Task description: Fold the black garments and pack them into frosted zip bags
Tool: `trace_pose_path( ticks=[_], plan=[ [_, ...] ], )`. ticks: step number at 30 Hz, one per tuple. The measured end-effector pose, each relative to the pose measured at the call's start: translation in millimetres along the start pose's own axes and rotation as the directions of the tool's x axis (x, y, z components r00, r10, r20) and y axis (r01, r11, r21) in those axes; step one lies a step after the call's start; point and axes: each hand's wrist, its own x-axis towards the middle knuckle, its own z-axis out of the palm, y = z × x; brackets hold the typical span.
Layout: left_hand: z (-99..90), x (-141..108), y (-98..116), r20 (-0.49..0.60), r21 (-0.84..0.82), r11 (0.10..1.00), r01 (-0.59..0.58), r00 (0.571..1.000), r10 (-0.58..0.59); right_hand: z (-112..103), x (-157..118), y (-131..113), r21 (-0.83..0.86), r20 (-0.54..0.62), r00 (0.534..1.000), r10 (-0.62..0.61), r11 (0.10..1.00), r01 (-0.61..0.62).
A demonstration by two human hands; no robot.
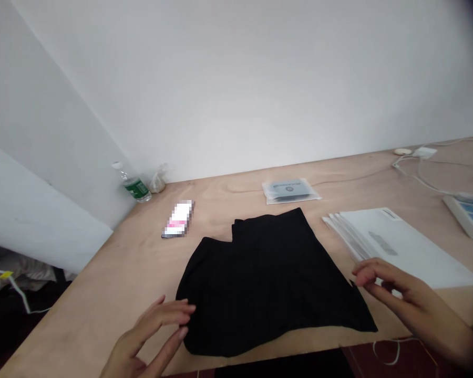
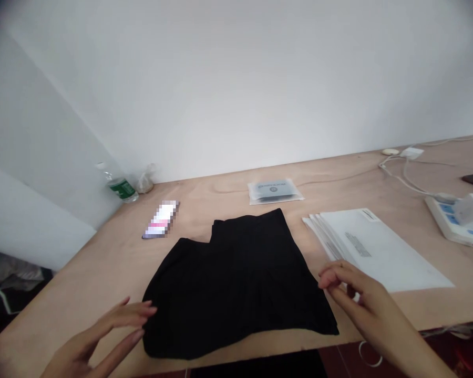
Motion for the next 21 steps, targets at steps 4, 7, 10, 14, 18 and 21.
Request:
trace_pose_path(
  ticks=[4, 7, 10, 14, 18, 21],
  plan=[
    [12.2, 21.4, 14.2, -0.229, 0.092, 0.956, 0.278, 0.940, -0.251, 23.2, -7.4, -14.2, -0.182, -0.062, 0.989, 0.134, 0.973, -0.143],
    [19.5, 34.0, 15.1, -0.248, 0.133, 0.902, 0.411, 0.895, -0.371, 32.9, -10.1, -11.9, -0.241, -0.091, 0.982, 0.165, 0.953, -0.183],
    [25.0, 39.3, 13.6, -0.214, 0.145, 0.890, 0.431, 0.892, -0.397, 34.3, -10.6, -2.8, -0.213, -0.067, 0.988, 0.142, 0.965, -0.153],
    [29.0, 37.9, 13.0, -0.231, 0.184, 0.882, 0.433, 0.891, -0.390, 29.4, -14.7, 9.9, -0.194, -0.110, 0.976, 0.186, 0.959, -0.205],
    [29.2, 39.5, 16.7, -0.223, 0.168, 0.892, 0.420, 0.898, -0.380, 26.1, -11.9, 6.7, -0.278, -0.153, 0.981, 0.119, 0.947, -0.158],
    [28.0, 49.6, 23.1, -0.282, 0.170, 0.892, 0.418, 0.888, -0.363, 27.8, 2.1, -8.2, -0.350, -0.229, 0.972, 0.060, 0.926, -0.140]
  ],
)
